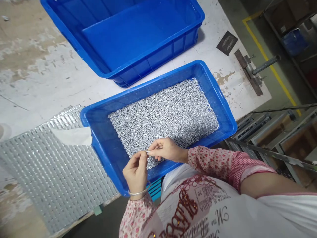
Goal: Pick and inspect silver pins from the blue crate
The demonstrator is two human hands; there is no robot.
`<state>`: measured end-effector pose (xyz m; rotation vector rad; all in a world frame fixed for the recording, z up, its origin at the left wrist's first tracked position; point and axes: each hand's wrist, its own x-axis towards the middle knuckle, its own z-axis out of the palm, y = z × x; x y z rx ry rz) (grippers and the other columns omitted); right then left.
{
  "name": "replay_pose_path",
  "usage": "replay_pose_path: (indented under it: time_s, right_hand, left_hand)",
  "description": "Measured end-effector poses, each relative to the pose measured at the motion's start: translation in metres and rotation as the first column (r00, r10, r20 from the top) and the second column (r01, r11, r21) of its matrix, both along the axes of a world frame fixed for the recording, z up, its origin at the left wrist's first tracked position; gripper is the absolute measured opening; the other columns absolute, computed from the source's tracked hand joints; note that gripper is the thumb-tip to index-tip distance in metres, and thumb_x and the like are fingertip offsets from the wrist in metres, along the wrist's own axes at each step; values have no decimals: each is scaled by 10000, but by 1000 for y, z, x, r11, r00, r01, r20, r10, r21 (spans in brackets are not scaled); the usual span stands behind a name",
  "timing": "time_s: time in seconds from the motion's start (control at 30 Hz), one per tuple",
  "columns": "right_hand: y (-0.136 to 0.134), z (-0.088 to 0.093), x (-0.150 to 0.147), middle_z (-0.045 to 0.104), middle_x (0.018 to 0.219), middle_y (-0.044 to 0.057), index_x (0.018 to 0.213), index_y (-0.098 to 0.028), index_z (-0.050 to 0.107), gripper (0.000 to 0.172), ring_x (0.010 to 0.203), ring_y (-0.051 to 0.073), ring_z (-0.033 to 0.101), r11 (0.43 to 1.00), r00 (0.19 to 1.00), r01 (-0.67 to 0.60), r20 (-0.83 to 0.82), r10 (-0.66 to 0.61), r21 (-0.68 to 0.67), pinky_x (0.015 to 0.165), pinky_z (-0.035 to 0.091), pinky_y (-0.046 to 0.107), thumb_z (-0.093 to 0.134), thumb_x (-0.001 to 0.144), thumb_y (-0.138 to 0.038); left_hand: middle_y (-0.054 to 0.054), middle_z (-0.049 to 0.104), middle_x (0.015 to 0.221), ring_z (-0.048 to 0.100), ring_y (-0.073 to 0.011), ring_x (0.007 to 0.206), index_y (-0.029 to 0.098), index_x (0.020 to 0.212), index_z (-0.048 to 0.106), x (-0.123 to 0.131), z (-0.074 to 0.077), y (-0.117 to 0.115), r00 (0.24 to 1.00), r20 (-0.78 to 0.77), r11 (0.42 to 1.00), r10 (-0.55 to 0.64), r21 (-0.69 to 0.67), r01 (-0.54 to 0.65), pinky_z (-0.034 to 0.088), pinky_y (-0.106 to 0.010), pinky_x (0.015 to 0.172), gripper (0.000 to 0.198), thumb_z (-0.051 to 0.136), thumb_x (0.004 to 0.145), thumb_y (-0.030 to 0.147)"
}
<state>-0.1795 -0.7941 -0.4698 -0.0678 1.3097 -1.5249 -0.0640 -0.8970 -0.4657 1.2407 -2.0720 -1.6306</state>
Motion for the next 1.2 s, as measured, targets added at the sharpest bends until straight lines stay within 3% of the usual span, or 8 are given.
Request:
replay_pose_path:
  time_s: [0.23,0.4,0.67,0.9,1.1,1.2]
  right_hand:
    - [5,0,-2,628,635,-11,835,-127,674,233,529,97,582,998,984,-43,-172,51,48,491,484,209,735,729,-325]
    - [6,2,-3,637,640,-7,824,-124,684,199,519,95,580,998,978,-52,-202,59,42,489,480,208,720,737,-300]
    - [5,3,-3,606,580,-18,815,-123,683,207,519,101,570,998,986,-48,-157,55,50,488,477,214,720,735,-311]
    - [4,2,-2,606,606,-20,819,-130,670,196,532,93,568,999,991,-42,-127,45,24,491,480,208,719,736,-301]
    - [9,-12,-2,595,631,-32,888,-133,657,253,526,84,543,996,998,-55,26,53,64,465,442,196,730,696,-281]
    - [17,-20,-5,574,556,-45,861,-124,647,239,492,81,512,994,995,-40,95,30,104,469,414,196,705,678,-268]
  left_hand:
    - [-20,682,764,585,-130,668,167,856,717,-2,2,1,1000,-9,1000,-7,-21,6,480,-235,654,214,683,770,360]
    - [-10,670,742,575,-122,658,168,829,711,-3,3,0,999,9,995,-48,-82,49,464,-227,652,177,664,785,333]
    - [12,586,661,500,-102,569,167,779,644,-8,4,5,992,48,975,-120,-181,127,412,-223,587,185,588,827,338]
    - [23,508,638,456,-106,557,174,838,596,-2,-2,12,999,45,1000,-25,-10,26,368,-223,540,233,525,868,393]
    - [46,349,535,338,-106,523,200,596,416,9,-17,-6,981,181,996,-67,-48,77,293,-243,524,381,391,922,395]
    - [38,474,538,429,-115,532,194,631,532,10,-30,-19,949,280,981,-144,-82,173,336,-246,562,344,500,855,453]
